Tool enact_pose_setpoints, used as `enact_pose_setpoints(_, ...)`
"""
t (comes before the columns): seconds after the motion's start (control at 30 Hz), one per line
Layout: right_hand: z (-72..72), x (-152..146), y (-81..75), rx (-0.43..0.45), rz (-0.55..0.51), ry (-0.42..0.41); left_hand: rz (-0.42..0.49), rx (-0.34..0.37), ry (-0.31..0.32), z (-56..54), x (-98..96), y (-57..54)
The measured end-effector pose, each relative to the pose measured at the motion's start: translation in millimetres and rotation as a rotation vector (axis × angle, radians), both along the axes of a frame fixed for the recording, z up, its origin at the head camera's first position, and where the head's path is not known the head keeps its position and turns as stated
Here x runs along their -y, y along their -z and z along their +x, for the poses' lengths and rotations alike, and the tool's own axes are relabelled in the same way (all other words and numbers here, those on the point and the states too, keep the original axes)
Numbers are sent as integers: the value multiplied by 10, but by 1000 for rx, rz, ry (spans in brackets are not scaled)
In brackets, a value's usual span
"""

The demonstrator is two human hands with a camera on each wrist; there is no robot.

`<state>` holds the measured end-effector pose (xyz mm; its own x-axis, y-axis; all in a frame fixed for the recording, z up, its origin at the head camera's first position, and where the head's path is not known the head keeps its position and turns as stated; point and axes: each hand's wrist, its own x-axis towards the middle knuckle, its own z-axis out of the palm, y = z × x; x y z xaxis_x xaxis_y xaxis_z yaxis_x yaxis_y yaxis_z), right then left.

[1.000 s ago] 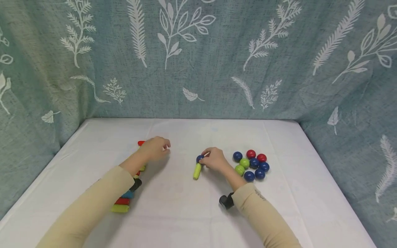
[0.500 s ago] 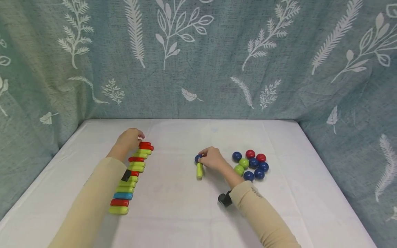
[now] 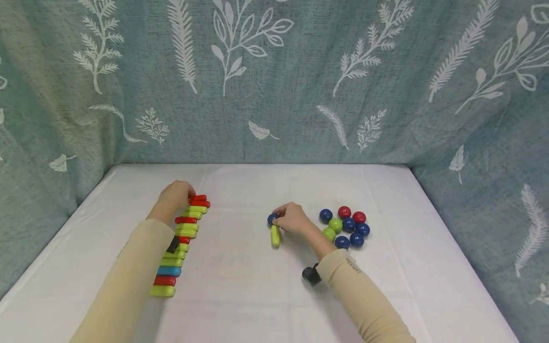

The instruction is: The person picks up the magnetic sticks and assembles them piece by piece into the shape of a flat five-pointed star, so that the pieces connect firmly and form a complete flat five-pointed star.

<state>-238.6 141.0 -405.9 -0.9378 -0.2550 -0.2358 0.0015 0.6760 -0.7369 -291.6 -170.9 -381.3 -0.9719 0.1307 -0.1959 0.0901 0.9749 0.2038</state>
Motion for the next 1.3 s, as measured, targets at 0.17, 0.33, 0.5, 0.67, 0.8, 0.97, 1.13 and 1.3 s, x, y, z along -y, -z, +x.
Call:
enact_pose_setpoints(0.17,7,2,12,-2,-1,6,29,-6,-20,23,16,28)
enact_pose_setpoints(0.33,11,-11,23,1,-13,7,34,-62,-13,71,58,-8)
enact_pose_setpoints(0.5,12,-39,34,15,-24,18,53,-52,-20,60,103,-74)
enact_pose_setpoints(0.67,16,-55,29,15,-19,18,142,-54,27,56,50,-149)
enact_pose_setpoints(0.8,20,-52,33,26,-26,20,194,-45,96,84,-61,-181)
enact_pose_setpoints(0.97,14,-36,26,27,-37,-2,199,-44,174,164,-222,-169)
enact_pose_setpoints(1.13,4,-35,26,36,-35,-5,169,-54,290,287,-452,-119)
enact_pose_setpoints(1.3,7,-45,25,44,-23,3,162,-26,383,420,-710,-56)
